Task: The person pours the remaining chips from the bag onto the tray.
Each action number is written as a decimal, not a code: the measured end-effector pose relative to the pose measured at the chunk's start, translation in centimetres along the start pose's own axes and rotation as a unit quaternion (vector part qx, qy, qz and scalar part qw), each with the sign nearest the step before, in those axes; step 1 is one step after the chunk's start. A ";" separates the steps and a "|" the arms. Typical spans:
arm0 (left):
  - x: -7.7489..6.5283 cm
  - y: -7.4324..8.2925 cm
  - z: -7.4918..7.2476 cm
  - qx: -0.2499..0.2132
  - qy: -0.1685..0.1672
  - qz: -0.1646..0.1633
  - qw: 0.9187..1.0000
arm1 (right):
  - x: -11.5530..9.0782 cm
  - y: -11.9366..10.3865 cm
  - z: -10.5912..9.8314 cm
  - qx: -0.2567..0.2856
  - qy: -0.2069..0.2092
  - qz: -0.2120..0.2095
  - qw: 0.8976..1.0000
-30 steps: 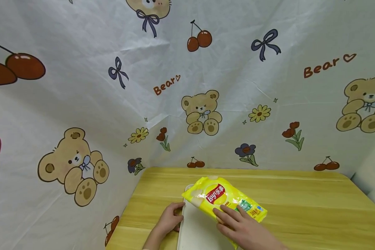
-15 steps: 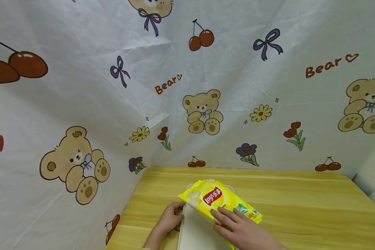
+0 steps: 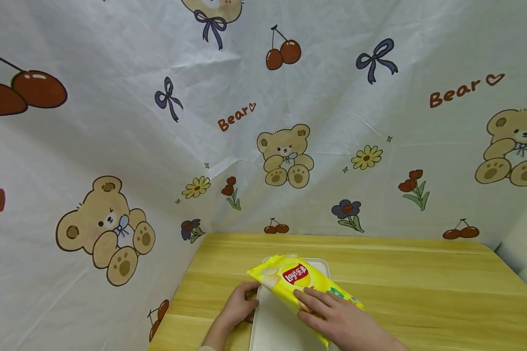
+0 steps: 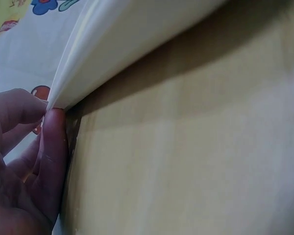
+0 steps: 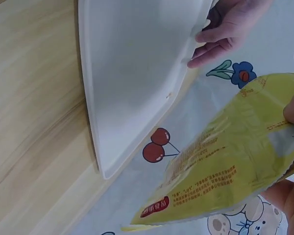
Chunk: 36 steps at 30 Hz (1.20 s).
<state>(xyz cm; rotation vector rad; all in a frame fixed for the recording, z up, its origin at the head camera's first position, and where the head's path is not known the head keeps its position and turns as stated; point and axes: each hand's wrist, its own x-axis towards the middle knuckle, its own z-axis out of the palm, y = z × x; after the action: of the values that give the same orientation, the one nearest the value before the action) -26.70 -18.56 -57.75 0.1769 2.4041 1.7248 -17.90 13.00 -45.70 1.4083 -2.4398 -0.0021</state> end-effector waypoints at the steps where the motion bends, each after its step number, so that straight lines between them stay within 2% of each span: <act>1: 0.0 0.0 0.0 0.000 0.000 0.001 1.000 | 0.1 0.1 0.0 -0.003 0.010 -0.004 1.000; 5: 0.0 -0.1 0.0 0.007 0.001 0.007 1.000 | 0.5 0.5 0.0 -0.004 0.046 -0.009 0.999; 13: 0.0 0.0 -0.1 0.009 -0.002 0.006 1.000 | 1.0 0.8 -0.2 0.036 0.118 0.029 0.992; 20: 0.0 0.1 -0.1 0.009 -0.002 0.006 1.000 | 1.2 0.9 -0.7 0.083 0.110 0.083 0.987; 29: -0.1 0.2 -0.1 0.003 -0.003 0.002 1.000 | 1.5 1.0 -0.8 0.136 0.112 0.149 0.973; 36: -0.1 0.3 0.0 -0.001 -0.004 -0.002 1.000 | 1.6 1.4 -1.0 0.167 0.112 0.171 0.965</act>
<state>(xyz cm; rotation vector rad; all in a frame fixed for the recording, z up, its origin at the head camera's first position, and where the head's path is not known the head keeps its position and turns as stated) -26.62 -18.54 -57.48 0.1775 2.3949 1.7223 -19.56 12.53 -44.06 1.0148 -2.5329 0.6399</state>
